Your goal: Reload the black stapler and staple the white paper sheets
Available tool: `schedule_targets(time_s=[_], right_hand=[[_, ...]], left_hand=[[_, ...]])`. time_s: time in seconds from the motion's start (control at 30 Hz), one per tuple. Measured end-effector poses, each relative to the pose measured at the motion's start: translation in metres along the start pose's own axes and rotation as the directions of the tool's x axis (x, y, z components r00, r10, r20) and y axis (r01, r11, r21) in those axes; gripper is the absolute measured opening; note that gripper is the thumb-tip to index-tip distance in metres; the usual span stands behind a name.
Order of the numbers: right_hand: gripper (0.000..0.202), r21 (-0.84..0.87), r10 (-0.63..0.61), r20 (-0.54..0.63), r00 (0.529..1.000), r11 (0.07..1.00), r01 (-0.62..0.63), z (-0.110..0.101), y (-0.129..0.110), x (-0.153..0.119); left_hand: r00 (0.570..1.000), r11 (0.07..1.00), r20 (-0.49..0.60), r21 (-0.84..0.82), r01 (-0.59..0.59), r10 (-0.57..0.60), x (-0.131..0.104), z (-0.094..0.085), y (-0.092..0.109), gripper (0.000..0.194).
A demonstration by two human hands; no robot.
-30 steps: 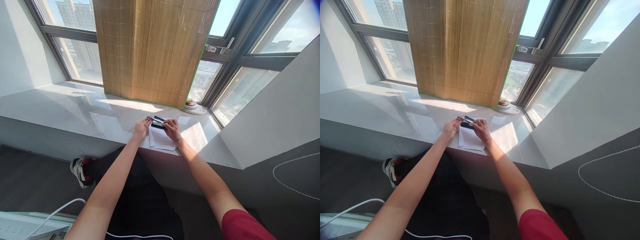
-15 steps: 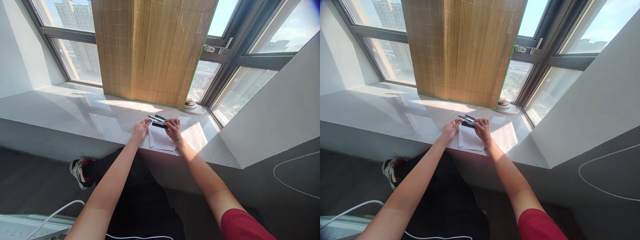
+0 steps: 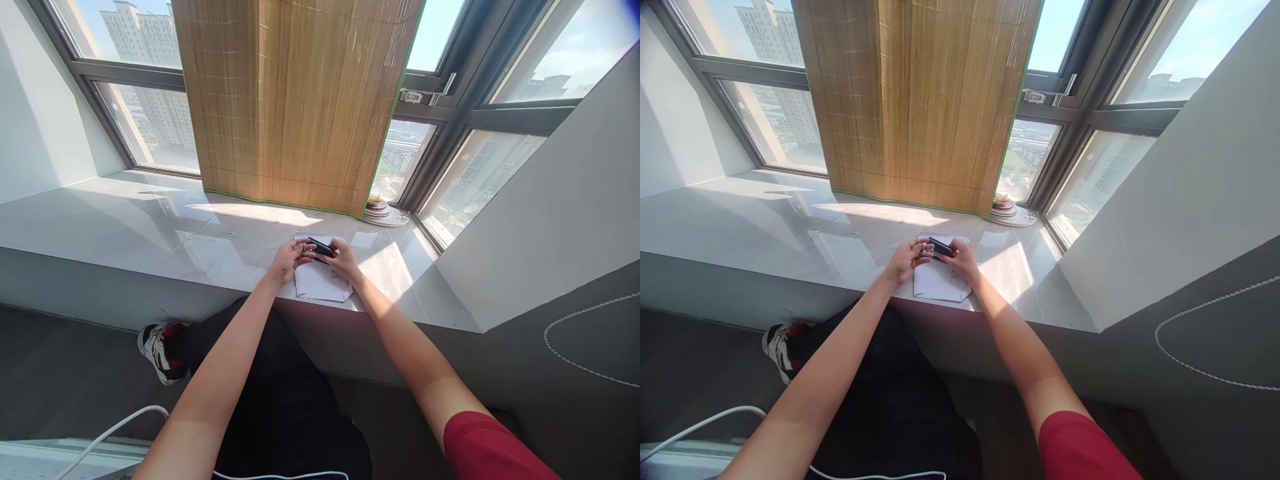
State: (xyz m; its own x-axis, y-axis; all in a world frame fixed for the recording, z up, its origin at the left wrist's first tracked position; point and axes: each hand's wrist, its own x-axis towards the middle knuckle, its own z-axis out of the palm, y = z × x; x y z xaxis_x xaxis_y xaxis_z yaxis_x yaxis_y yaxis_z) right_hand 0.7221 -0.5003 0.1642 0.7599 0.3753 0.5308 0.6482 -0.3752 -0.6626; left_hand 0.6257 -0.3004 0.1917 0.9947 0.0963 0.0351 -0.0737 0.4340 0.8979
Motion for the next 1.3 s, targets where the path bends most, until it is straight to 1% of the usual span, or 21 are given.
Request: schedule_targets(time_s=[0.07, 0.13, 0.2, 0.27, 0.3, 0.37, 0.43, 0.53, 0.67, 0.83, 0.97, 1.07, 1.17, 1.3], right_hand=[[0.05, -0.033, -0.021, 0.014, 1.0, 0.999, 0.021, 0.001, 0.0, 0.0], [0.044, -0.074, -0.085, -0.017, 0.996, 0.994, 0.084, 0.0, -0.003, -0.001], [0.036, -0.108, -0.192, -0.08, 0.978, 0.977, 0.183, -0.003, -0.009, -0.002], [0.029, -0.121, -0.31, -0.095, 0.946, 0.947, 0.298, -0.005, -0.017, -0.005], [0.028, -0.119, -0.368, -0.07, 0.927, 0.926, 0.359, -0.006, -0.021, -0.006], [0.026, -0.109, -0.471, 0.015, 0.882, 0.876, 0.47, -0.005, -0.025, -0.009], [0.027, -0.11, -0.519, 0.079, 0.851, 0.844, 0.525, -0.002, -0.027, -0.01], [0.025, -0.127, -0.511, 0.108, 0.853, 0.843, 0.522, 0.001, -0.027, -0.011], [0.022, -0.153, -0.504, 0.13, 0.854, 0.841, 0.519, 0.001, -0.028, -0.011], [0.021, -0.162, -0.533, 0.086, 0.842, 0.826, 0.54, 0.0, -0.029, -0.011], [0.017, -0.173, -0.527, 0.108, 0.843, 0.825, 0.538, 0.0, -0.029, -0.012], [0.013, -0.163, -0.542, 0.101, 0.834, 0.818, 0.551, 0.0, -0.029, -0.012], [0.015, -0.147, -0.532, 0.077, 0.843, 0.831, 0.537, 0.0, -0.031, -0.014], [0.017, -0.143, -0.505, 0.077, 0.86, 0.848, 0.511, 0.002, -0.033, -0.015]], left_hand=[[0.999, 1.0, 0.044, 0.017, 0.02, -0.021, -0.002, 0.001, 0.002, 0.035], [0.998, 0.999, 0.058, 0.038, 0.007, -0.009, -0.003, 0.002, 0.001, 0.039], [0.999, 0.997, 0.048, 0.073, -0.01, 0.007, -0.002, 0.003, 0.0, 0.043], [0.999, 0.992, 0.033, 0.125, -0.018, 0.014, -0.002, 0.004, -0.001, 0.048], [0.999, 0.988, 0.027, 0.151, -0.024, 0.02, -0.003, 0.004, -0.001, 0.051], [0.999, 0.98, 0.029, 0.193, -0.045, 0.04, -0.004, 0.005, -0.002, 0.058], [0.997, 0.973, 0.045, 0.222, -0.066, 0.058, -0.005, 0.006, -0.002, 0.064], [0.994, 0.962, 0.082, 0.26, -0.09, 0.071, -0.005, 0.005, -0.003, 0.068], [0.991, 0.953, 0.097, 0.278, -0.119, 0.096, -0.004, 0.003, -0.005, 0.067], [0.991, 0.956, 0.089, 0.268, -0.118, 0.098, -0.003, 0.002, -0.007, 0.066], [0.992, 0.956, 0.085, 0.272, -0.11, 0.09, -0.004, 0.003, -0.006, 0.066], [0.992, 0.955, 0.083, 0.274, -0.11, 0.09, -0.005, 0.005, -0.004, 0.066], [0.991, 0.955, 0.077, 0.268, -0.123, 0.106, -0.006, 0.008, -0.002, 0.063], [0.992, 0.958, 0.051, 0.258, -0.125, 0.115, -0.008, 0.01, -0.001, 0.059]])
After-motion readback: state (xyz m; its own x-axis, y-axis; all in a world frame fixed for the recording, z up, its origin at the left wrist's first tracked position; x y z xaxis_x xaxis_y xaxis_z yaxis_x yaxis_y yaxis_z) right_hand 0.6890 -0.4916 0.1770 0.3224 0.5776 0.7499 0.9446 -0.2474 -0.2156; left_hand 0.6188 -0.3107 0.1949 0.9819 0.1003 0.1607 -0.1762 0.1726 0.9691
